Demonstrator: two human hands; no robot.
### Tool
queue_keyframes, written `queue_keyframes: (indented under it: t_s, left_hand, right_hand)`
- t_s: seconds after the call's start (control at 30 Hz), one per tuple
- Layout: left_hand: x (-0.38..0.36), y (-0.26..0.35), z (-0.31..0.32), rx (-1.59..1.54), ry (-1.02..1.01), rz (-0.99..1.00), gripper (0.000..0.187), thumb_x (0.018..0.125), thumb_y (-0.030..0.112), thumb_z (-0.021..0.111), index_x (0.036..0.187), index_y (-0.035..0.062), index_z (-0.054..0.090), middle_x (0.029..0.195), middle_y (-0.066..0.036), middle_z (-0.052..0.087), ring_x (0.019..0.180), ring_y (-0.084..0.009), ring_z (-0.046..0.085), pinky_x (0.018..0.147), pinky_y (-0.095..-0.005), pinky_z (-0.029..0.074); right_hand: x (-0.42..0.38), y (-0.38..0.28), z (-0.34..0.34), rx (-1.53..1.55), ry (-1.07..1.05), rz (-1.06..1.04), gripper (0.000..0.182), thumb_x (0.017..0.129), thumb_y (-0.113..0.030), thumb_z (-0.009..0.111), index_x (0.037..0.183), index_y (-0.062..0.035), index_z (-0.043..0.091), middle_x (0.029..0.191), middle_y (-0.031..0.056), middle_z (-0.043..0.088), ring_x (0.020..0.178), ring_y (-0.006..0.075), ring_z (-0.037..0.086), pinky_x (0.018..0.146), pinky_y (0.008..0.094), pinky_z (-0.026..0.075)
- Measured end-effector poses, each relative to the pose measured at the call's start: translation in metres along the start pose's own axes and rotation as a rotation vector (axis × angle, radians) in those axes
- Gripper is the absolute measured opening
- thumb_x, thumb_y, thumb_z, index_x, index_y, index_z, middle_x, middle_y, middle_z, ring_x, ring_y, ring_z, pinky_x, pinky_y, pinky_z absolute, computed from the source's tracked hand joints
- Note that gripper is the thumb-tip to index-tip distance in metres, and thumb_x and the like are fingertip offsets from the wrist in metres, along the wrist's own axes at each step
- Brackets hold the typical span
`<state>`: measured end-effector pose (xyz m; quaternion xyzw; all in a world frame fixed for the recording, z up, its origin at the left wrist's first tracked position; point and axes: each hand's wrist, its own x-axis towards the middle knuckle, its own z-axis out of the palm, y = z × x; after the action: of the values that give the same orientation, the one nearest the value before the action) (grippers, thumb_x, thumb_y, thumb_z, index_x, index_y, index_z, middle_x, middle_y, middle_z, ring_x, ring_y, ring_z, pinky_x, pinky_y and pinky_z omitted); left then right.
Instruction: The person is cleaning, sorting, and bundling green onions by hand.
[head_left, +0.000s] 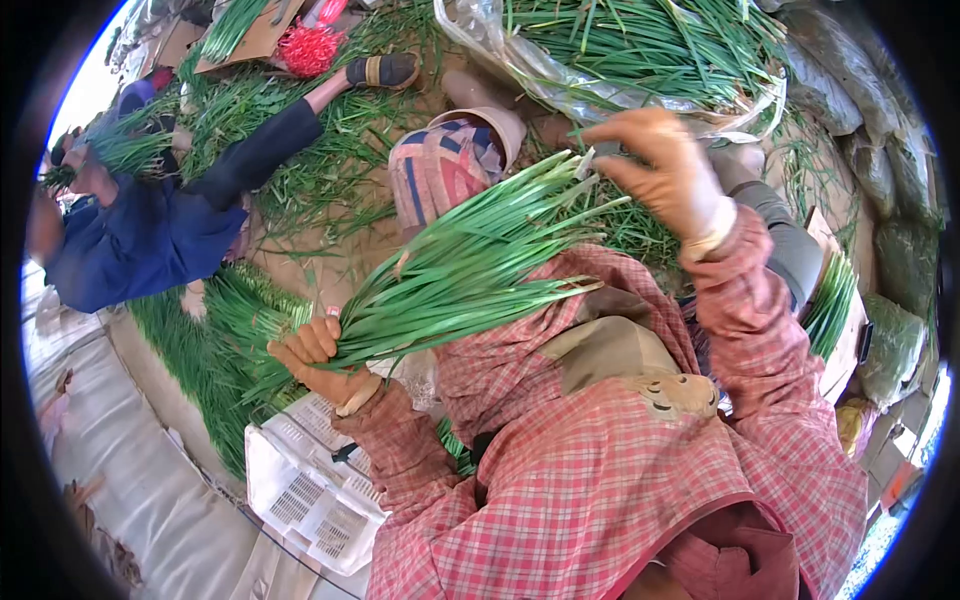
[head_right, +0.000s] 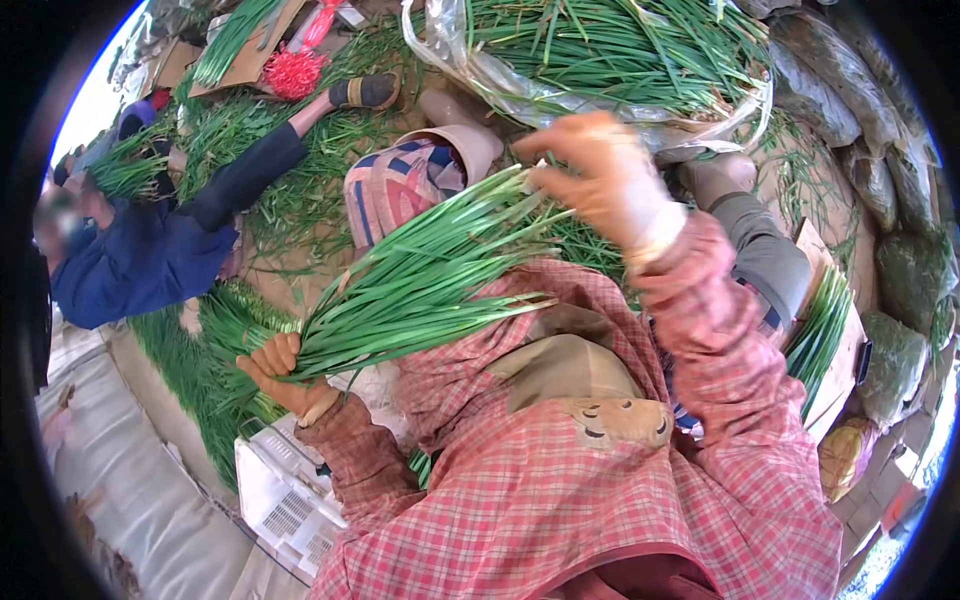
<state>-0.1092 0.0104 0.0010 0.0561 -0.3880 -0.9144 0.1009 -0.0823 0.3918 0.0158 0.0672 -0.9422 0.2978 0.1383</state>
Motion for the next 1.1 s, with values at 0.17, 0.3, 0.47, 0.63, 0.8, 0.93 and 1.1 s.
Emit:
queue_keyframes:
  t_s: [0.17, 0.3, 0.47, 0.63, 0.8, 0.93, 1.1]
  left_hand:
    - [0.006, 0.009, 0.019, 0.015, -0.199, 0.028, 0.048, 0.093, 0.039, 0.036, 0.053, 0.0178, 0.023, 0.047, 0.005, 0.021, 0.047, -0.0095, 0.022, 0.057, -0.027, 0.029]
    - [0.004, 0.015, 0.033, 0.108, -0.183, 0.11, 0.046, 0.092, 0.038, 0.04, 0.055, 0.0164, 0.024, 0.053, 0.004, 0.024, 0.054, -0.012, 0.03, 0.068, -0.0296, 0.034]
    - [-0.001, 0.01, 0.066, 0.095, 0.141, 0.16, 0.044, 0.092, 0.038, 0.041, 0.057, 0.0159, 0.024, 0.055, 0.003, 0.026, 0.056, -0.0131, 0.029, 0.074, -0.0315, 0.035]
    - [0.014, 0.002, 0.022, -0.158, -0.086, -0.051, 0.047, 0.094, 0.037, 0.034, 0.054, 0.0182, 0.021, 0.048, 0.006, 0.019, 0.048, -0.0088, 0.021, 0.057, -0.0263, 0.028]
    - [0.024, -0.027, 0.027, 0.096, 0.414, 0.002, 0.049, 0.095, 0.036, 0.032, 0.051, 0.018, 0.019, 0.046, 0.005, 0.017, 0.044, -0.0089, 0.018, 0.052, -0.0252, 0.027]
    - [0.036, -0.012, -0.01, -0.078, 0.401, 0.019, 0.05, 0.094, 0.036, 0.033, 0.05, 0.0173, 0.018, 0.046, 0.005, 0.017, 0.044, -0.0092, 0.018, 0.051, -0.0255, 0.027]
    - [0.021, -0.012, -0.042, 0.0, 0.315, 0.024, 0.046, 0.095, 0.03, 0.032, 0.053, 0.0167, 0.016, 0.05, 0.004, 0.017, 0.048, -0.0103, 0.018, 0.058, -0.0266, 0.031]
  right_hand:
    - [0.032, -0.087, 0.08, 0.09, -0.168, -0.157, 0.047, 0.067, -0.043, 0.066, 0.097, -0.0085, 0.061, 0.099, 0.0073, 0.057, 0.094, 0.0274, 0.049, 0.084, 0.0381, 0.035]
    - [0.02, -0.09, 0.112, 0.347, -0.023, -0.116, 0.029, 0.071, -0.036, 0.063, 0.087, -0.0118, 0.063, 0.086, 0.0052, 0.058, 0.086, 0.0226, 0.052, 0.08, 0.036, 0.036]
    - [0.033, -0.057, 0.087, 1.324, 0.259, 0.486, 0.024, 0.089, -0.024, 0.049, 0.078, -0.0034, 0.056, 0.062, 0.0052, 0.054, 0.052, 0.0165, 0.051, 0.053, 0.0277, 0.043]
    - [0.053, 0.01, 0.036, 2.003, 0.559, 0.825, 0.026, 0.093, -0.026, 0.039, 0.081, -0.0037, 0.043, 0.052, -0.0056, 0.021, 0.04, 0.0074, 0.018, 0.037, 0.0231, 0.016]
    - [0.071, 0.048, 0.013, 1.859, 0.715, 0.792, 0.03, 0.094, -0.027, 0.038, 0.075, -0.0037, 0.043, 0.05, -0.0057, 0.021, 0.039, 0.0089, 0.018, 0.036, 0.0259, 0.016]
    - [0.05, 0.134, -0.047, 2.035, 0.711, 0.59, 0.027, 0.093, -0.025, 0.039, 0.077, -0.0031, 0.043, 0.05, -0.0061, 0.021, 0.041, 0.008, 0.019, 0.038, 0.0241, 0.018]
    - [0.001, 0.128, -0.081, 1.2, 0.549, 0.67, 0.028, 0.091, -0.029, 0.044, 0.081, -0.0042, 0.053, 0.05, -0.0052, 0.03, 0.039, 0.0082, 0.026, 0.038, 0.0233, 0.022]
